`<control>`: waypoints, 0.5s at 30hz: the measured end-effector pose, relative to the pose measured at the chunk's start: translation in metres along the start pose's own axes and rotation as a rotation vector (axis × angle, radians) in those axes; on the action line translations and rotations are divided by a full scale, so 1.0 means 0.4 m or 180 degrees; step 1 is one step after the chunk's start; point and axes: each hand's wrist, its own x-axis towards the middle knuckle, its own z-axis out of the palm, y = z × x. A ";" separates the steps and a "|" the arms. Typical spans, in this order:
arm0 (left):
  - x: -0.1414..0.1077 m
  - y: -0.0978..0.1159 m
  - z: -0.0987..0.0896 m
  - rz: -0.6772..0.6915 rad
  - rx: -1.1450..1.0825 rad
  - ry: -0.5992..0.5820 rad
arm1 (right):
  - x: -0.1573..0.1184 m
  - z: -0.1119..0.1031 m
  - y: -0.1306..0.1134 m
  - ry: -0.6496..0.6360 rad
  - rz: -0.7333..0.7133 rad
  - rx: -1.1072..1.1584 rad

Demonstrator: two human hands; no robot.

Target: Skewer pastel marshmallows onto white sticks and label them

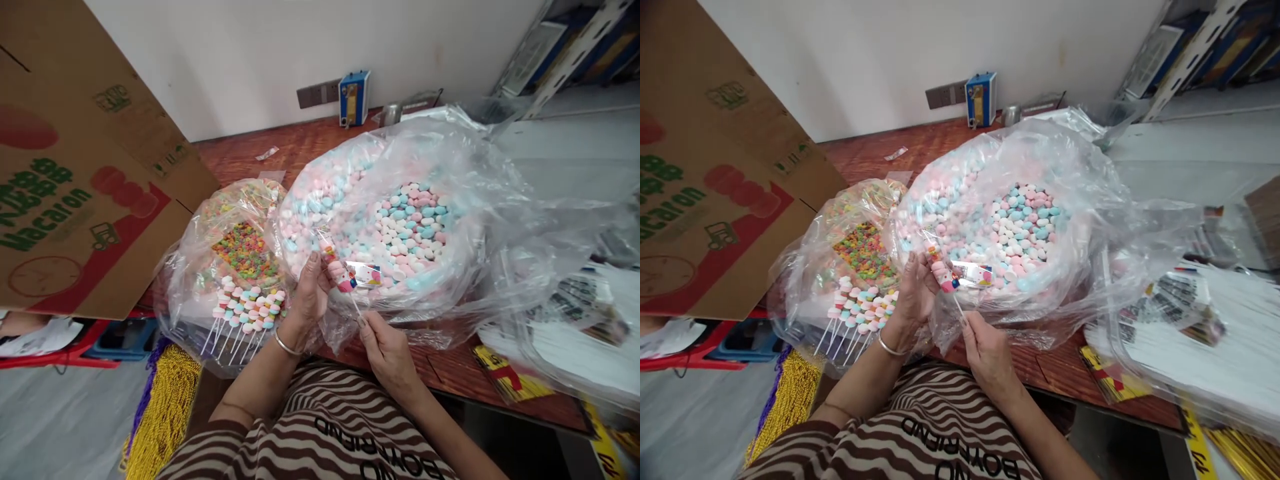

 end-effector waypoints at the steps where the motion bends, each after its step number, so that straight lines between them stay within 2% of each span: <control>1: 0.009 0.019 0.004 -0.0035 -0.0058 -0.0047 | -0.006 0.000 0.001 -0.0034 -0.0063 -0.0027; 4: 0.027 0.059 0.012 -0.0121 -0.0261 -0.0140 | -0.022 0.005 0.003 -0.0140 -0.0219 -0.0133; 6: 0.029 0.066 0.019 -0.0051 -0.0379 -0.0150 | -0.029 0.013 0.000 -0.0132 -0.0290 -0.0155; 11: 0.004 0.026 0.043 0.0119 -0.0487 -0.0087 | -0.035 0.035 -0.020 0.0030 -0.0332 -0.0014; 15: -0.022 0.000 0.059 0.0338 -0.0231 -0.0006 | -0.031 0.039 -0.029 0.0092 -0.0296 0.0113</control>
